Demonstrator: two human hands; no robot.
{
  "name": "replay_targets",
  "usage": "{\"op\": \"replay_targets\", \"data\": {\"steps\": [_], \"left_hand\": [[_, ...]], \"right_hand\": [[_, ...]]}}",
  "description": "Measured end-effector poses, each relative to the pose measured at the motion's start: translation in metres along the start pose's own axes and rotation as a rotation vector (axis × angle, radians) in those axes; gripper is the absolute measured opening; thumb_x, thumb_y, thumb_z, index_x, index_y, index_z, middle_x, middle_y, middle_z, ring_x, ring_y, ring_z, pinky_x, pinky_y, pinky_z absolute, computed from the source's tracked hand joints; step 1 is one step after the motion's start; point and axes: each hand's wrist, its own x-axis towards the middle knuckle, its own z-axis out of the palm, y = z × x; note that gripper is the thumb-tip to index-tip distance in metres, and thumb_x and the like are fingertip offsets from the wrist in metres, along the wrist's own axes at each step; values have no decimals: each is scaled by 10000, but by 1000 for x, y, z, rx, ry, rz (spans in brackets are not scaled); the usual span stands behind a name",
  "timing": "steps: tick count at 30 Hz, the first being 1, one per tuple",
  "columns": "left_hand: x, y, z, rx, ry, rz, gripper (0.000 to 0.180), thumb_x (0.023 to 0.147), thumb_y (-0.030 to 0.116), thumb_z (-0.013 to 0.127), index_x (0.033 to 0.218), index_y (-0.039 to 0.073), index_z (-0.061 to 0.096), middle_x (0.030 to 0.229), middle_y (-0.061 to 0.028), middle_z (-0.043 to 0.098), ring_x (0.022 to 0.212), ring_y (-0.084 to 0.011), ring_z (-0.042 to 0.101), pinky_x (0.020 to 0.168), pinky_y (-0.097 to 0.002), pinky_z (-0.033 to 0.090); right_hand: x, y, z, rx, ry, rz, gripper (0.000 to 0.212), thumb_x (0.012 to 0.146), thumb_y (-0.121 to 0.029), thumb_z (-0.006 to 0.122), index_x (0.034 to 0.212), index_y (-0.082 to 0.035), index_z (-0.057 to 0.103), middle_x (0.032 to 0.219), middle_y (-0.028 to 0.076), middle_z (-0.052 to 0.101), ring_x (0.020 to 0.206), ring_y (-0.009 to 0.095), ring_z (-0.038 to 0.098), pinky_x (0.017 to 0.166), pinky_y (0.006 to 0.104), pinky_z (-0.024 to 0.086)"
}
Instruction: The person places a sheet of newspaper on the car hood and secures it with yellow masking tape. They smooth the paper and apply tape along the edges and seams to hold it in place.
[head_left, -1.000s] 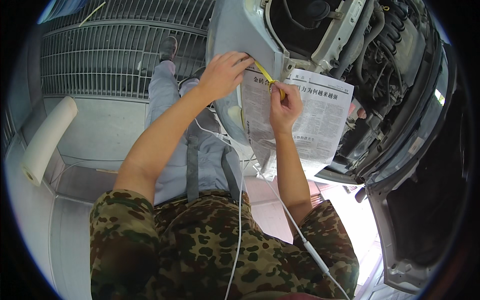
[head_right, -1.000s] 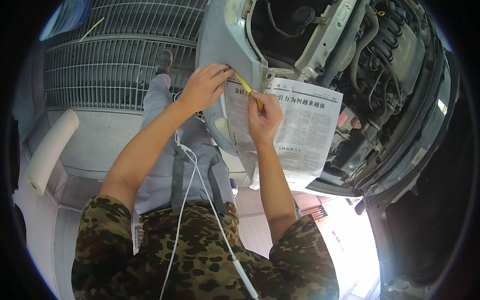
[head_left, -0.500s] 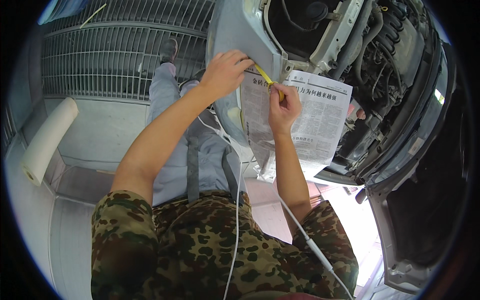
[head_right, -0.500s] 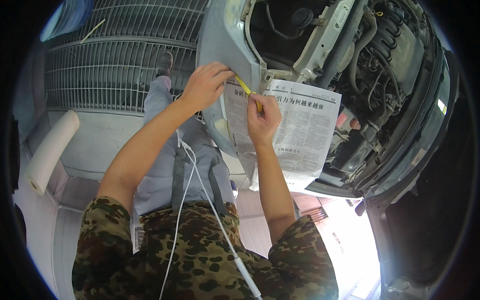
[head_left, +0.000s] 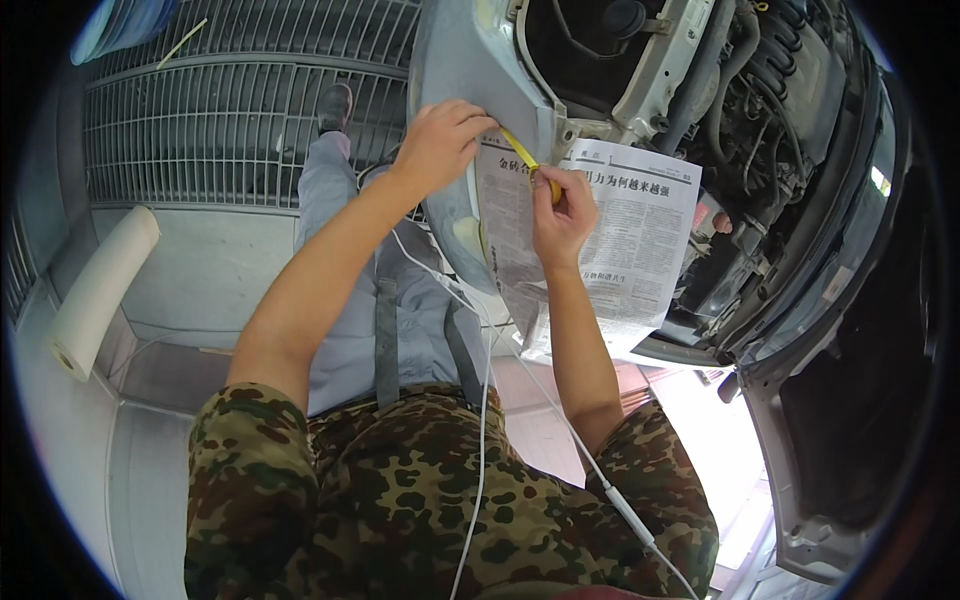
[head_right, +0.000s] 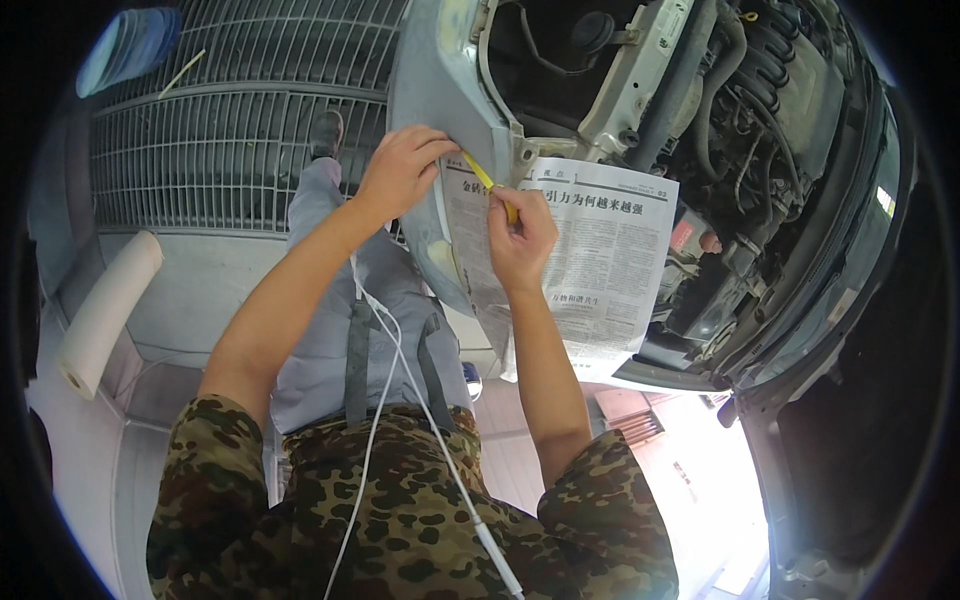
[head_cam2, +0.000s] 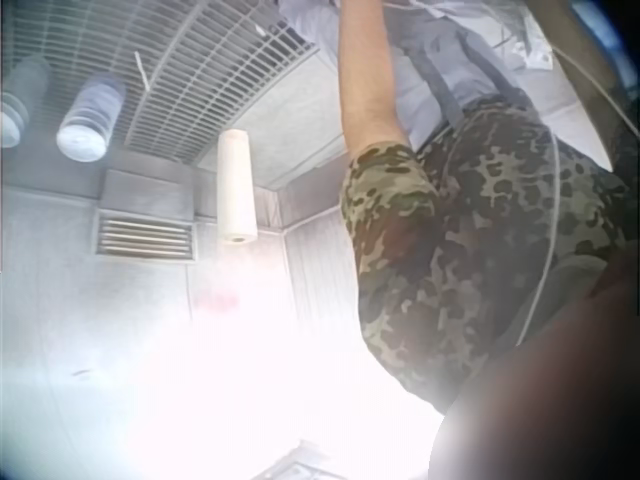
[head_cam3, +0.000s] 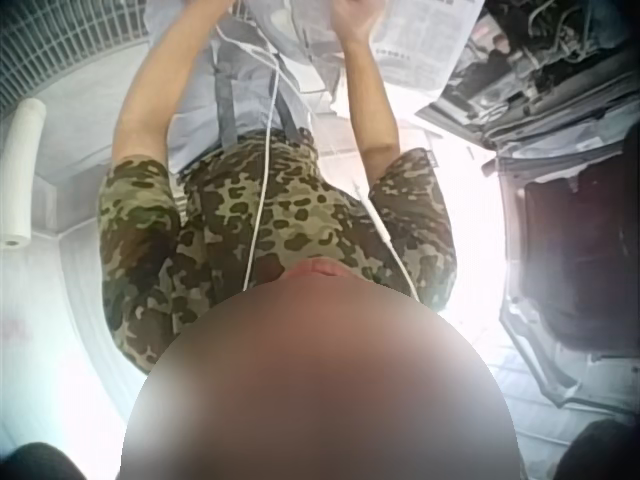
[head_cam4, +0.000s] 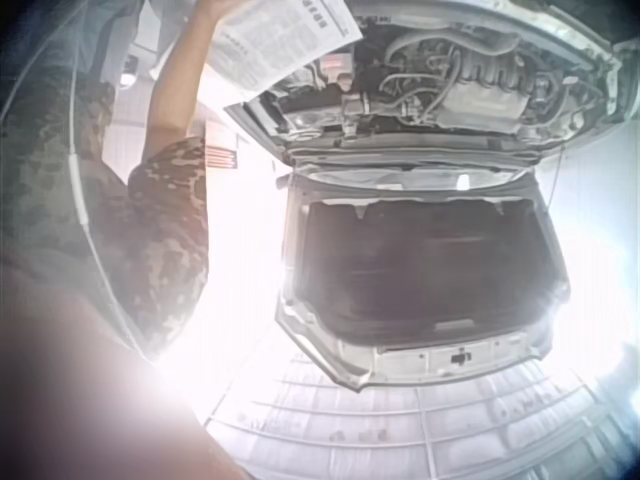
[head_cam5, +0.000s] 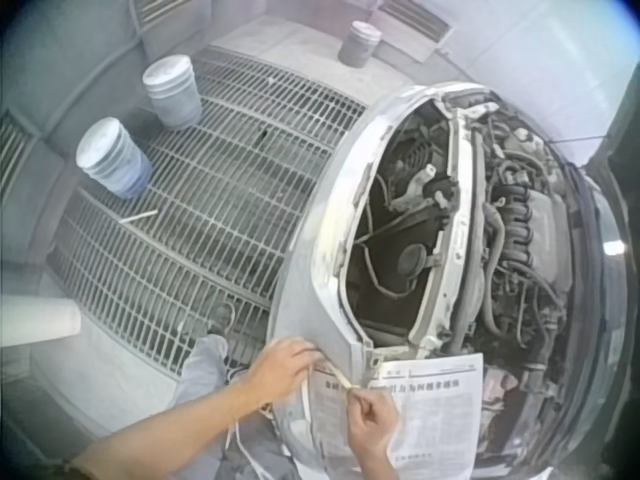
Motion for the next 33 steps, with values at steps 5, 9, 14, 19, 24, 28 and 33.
{"op": "replay_targets", "data": {"steps": [5, 9, 14, 19, 24, 28, 33], "left_hand": [[-4, 7, 13, 8, 98, -85, 370, 847, 13, 658, 1196, 108, 738, 1199, -76, 710, 1175, -310, 654, 1003, -473, 489], [-8, 7, 20, -1, 115, -143, 362, 853, 12, 646, 1192, 99, 740, 1168, -83, 718, 1141, -320, 665, 980, -470, 502], [-11, 3, 28, -2, 171, -231, 357, 867, 17, 639, 1200, 97, 741, 1183, -93, 721, 1146, -331, 669, 968, -471, 510], [-12, 7, 28, 28, 185, -171, 360, 840, 57, 672, 1189, 115, 738, 1227, -60, 704, 1153, -314, 657, 968, -471, 515], [-17, 25, 22, 76, 139, -12, 451, 832, 65, 695, 1277, 134, 717, 1304, -52, 683, 1238, -301, 638, 988, -468, 503], [-17, 29, 17, 94, 110, 17, 476, 826, 45, 712, 1295, 123, 715, 1344, -53, 683, 1275, -293, 638, 997, -461, 503], [-17, 26, 14, 130, 60, 110, 528, 814, 76, 727, 1340, 100, 690, 1398, -57, 662, 1318, -281, 612, 1013, -454, 484]], "right_hand": [[-1, 0, -1, 8, -5, 15, 147, 889, 65, 760, 1002, -29, 755, 830, 84, 639, 698, 186, 591, 636, 295, 466], [-1, -1, -1, -5, -5, 7, 146, 887, 60, 760, 1003, -28, 752, 822, 86, 638, 695, 191, 593, 632, 301, 467], [0, -3, -1, -12, 6, -1, 154, 877, 65, 760, 1000, -27, 750, 814, 91, 637, 687, 196, 589, 625, 305, 464], [0, -4, 0, -19, 11, -20, 157, 870, 63, 760, 997, -29, 749, 810, 89, 637, 676, 195, 588, 619, 309, 464], [0, -5, 0, -56, -3, -15, 138, 877, 29, 782, 994, -37, 755, 807, 86, 639, 675, 195, 592, 615, 315, 466], [0, -7, 0, -71, -13, -8, 112, 897, -26, 807, 998, -41, 761, 808, 90, 646, 683, 205, 603, 621, 321, 475], [2, -13, 4, -131, -28, 20, 105, 916, -56, 805, 1009, -37, 759, 818, 95, 667, 693, 236, 623, 642, 342, 499]]}}
